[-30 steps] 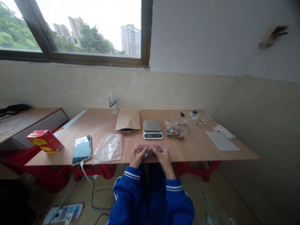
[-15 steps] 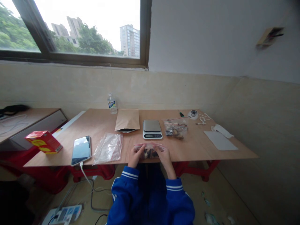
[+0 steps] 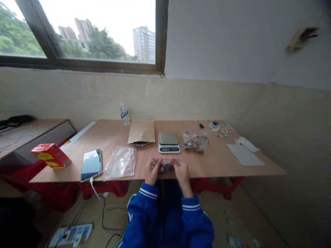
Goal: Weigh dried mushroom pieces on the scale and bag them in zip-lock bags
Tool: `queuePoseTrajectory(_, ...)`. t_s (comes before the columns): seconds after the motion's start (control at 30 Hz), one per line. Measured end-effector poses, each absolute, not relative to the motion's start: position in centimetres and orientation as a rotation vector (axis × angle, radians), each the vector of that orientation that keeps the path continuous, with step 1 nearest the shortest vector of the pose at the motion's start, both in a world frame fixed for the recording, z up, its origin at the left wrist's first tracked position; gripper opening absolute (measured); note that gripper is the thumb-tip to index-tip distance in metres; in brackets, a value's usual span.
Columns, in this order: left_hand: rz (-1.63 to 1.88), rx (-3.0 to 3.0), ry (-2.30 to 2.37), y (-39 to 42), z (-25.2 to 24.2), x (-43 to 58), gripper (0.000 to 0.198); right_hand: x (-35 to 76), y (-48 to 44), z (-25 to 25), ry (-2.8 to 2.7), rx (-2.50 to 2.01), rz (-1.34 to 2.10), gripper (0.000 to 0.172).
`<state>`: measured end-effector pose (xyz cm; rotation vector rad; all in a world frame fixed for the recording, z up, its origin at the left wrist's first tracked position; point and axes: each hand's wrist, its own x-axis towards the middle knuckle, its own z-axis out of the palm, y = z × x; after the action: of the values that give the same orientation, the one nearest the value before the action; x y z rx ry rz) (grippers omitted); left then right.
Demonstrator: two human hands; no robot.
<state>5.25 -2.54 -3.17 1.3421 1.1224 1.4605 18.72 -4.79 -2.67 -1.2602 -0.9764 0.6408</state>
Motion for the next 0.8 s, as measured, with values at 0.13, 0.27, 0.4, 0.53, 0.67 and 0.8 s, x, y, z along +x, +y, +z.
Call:
queuePoseTrajectory(0.13,1.43,1.325,1.143,-2.7,-2.7,5.6,0.034,18.4,-4.8,-2.5,-0.984,-1.219,0.649,0.027)
queuePoseTrajectory(0.27,1.347,1.269,1.082,-2.6,-2.4,5.6,0.036,18.7,-4.9,-2.3,-0.994,-1.108,0.824,0.028)
queuePoseTrajectory(0.4,1.361,1.274,1.076,-2.7,-2.4,5.5,0.033,18.7,-5.1,-1.9,-1.028,-1.011,0.924,0.028)
queuePoseTrajectory(0.53,1.332,1.312,1.043,-2.8,-2.3,5.5,0.031,18.0,-5.1,-1.4,-0.997,-1.005,0.917,0.039)
queuePoseTrajectory(0.67,1.349,1.32,1.046,-2.9,-2.6,5.5,0.032,17.5,-5.1,-1.3,-0.934,-1.04,0.858,0.037)
queuePoseTrajectory(0.8,1.407,1.279,1.057,-3.0,-3.1,5.5,0.03,17.2,-5.3,-1.0,-0.936,-1.052,0.847,0.033)
